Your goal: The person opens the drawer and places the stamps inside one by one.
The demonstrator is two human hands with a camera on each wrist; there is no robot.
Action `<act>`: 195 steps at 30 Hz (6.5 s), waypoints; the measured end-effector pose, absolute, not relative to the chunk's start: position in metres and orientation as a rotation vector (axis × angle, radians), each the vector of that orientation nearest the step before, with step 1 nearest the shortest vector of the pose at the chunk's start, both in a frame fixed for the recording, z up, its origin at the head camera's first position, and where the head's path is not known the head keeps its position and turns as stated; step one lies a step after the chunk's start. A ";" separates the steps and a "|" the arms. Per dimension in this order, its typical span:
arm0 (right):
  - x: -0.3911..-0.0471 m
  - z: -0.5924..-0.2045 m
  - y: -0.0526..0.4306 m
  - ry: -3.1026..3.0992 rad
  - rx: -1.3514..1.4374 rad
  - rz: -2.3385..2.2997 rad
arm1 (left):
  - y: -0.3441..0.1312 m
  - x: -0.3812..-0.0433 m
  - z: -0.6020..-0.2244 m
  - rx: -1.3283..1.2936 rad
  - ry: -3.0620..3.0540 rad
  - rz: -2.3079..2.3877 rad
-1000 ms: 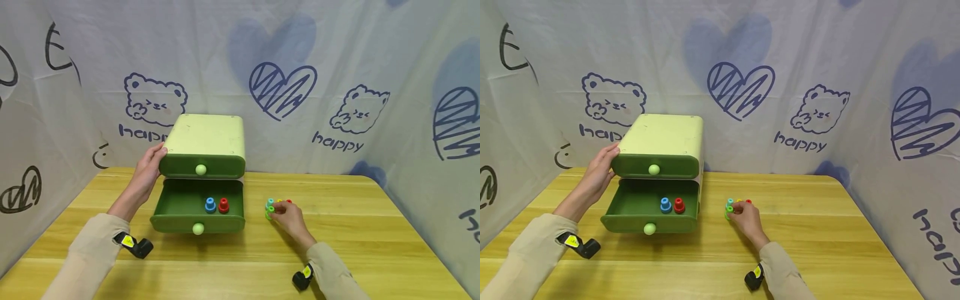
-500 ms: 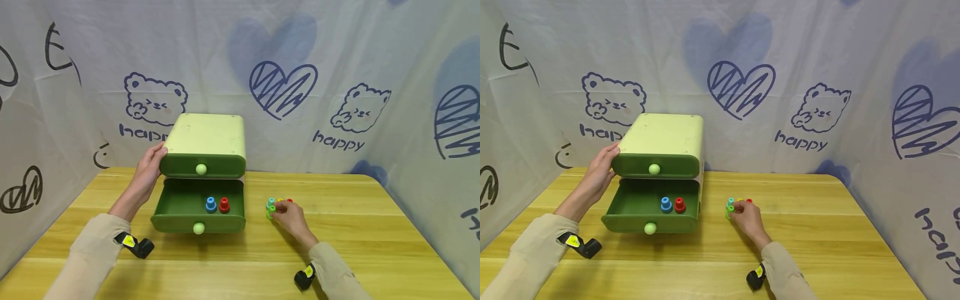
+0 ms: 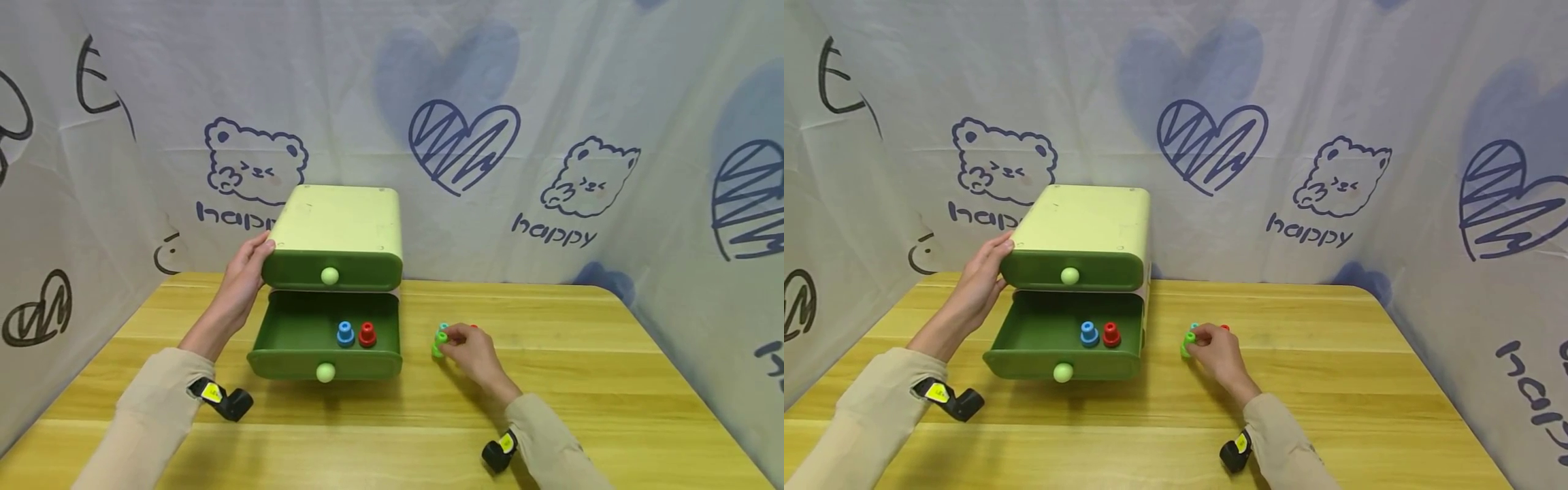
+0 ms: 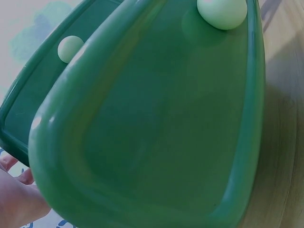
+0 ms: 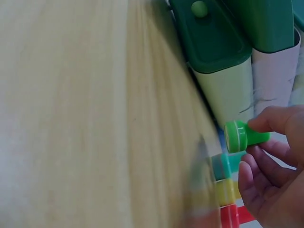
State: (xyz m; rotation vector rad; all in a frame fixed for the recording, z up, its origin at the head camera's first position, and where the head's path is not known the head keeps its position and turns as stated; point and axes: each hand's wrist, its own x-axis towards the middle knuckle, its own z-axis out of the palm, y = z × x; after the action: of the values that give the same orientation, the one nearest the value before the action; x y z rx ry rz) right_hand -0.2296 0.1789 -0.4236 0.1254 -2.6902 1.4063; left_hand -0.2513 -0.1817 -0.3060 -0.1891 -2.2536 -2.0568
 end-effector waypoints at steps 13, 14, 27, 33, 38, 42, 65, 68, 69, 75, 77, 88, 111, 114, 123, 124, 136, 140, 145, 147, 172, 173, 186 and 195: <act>-0.232 -0.400 0.174 -2.740 0.178 1.562 | -0.182 -0.250 -0.305 -0.181 -2.237 -2.083; -0.232 -0.398 0.174 -2.740 0.178 1.582 | -0.182 -0.250 -0.305 -0.182 -2.234 -2.084; -0.236 -0.371 0.168 -2.746 0.289 1.621 | -0.183 -0.252 -0.306 -0.187 -2.225 -2.091; -0.235 -0.358 0.166 -2.772 0.355 1.514 | -0.183 -0.253 -0.306 -0.193 -2.219 -2.104; -0.233 -0.350 0.162 -2.797 0.432 1.409 | -0.183 -0.253 -0.306 -0.191 -2.221 -2.092; -0.232 -0.341 0.160 -2.802 0.489 1.360 | -0.183 -0.252 -0.305 -0.190 -2.224 -2.088; -0.230 -0.303 0.136 -2.842 0.642 1.690 | -0.183 -0.252 -0.305 -0.172 -2.238 -2.091; -0.229 -0.300 0.130 -2.860 0.716 1.636 | -0.183 -0.251 -0.305 -0.168 -2.242 -2.088; -0.228 -0.299 0.128 -2.867 0.739 1.616 | -0.183 -0.251 -0.305 -0.168 -2.241 -2.090; -0.229 -0.299 0.115 -2.896 0.858 1.464 | -0.183 -0.251 -0.306 -0.172 -2.231 -2.099; -0.230 -0.299 0.113 -2.901 0.910 1.402 | -0.183 -0.251 -0.306 -0.178 -2.228 -2.101; -0.234 -0.298 0.105 -3.001 1.127 1.200 | -0.183 -0.251 -0.306 -0.180 -2.233 -2.097; -0.243 -0.304 0.094 -3.031 1.321 0.972 | -0.181 -0.252 -0.307 -0.192 -2.205 -2.098; -0.244 -0.305 0.094 -3.031 1.322 0.978 | -0.181 -0.253 -0.307 -0.190 -2.202 -2.101; -0.242 -0.310 0.096 -2.983 1.298 1.043 | -0.181 -0.252 -0.308 -0.179 -2.204 -2.102; -0.241 -0.311 0.097 -2.969 1.287 1.064 | -0.181 -0.252 -0.308 -0.177 -2.206 -2.102; -0.204 -0.296 0.100 -2.696 1.017 1.329 | -0.182 -0.251 -0.304 -0.174 -2.215 -2.103; -0.185 -0.293 0.091 -2.565 1.076 1.322 | -0.182 -0.251 -0.303 -0.172 -2.214 -2.093; -0.165 -0.301 0.081 -2.448 1.164 1.231 | -0.182 -0.250 -0.301 -0.195 -2.212 -2.105; -0.160 -0.308 0.077 -2.425 1.181 1.180 | -0.182 -0.249 -0.301 -0.204 -2.213 -2.109; -0.152 -0.370 0.045 -2.590 0.835 0.993 | -0.179 -0.248 -0.303 -0.203 -2.232 -2.103; -0.152 -0.371 0.044 -2.580 0.836 0.998 | -0.179 -0.248 -0.303 -0.203 -2.233 -2.101; -0.162 -0.377 0.038 -2.402 0.868 0.908 | -0.180 -0.251 -0.302 -0.192 -2.227 -2.107; -0.181 -0.378 0.033 -2.376 0.810 0.953 | -0.180 -0.251 -0.303 -0.168 -2.216 -2.120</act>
State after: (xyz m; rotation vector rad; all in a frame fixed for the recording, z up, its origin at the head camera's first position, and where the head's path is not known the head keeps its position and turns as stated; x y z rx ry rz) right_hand -0.1811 0.0334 -0.3781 0.8098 -2.3765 0.9526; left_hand -0.2512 -0.1803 -0.3027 -0.1676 -2.2162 -2.1198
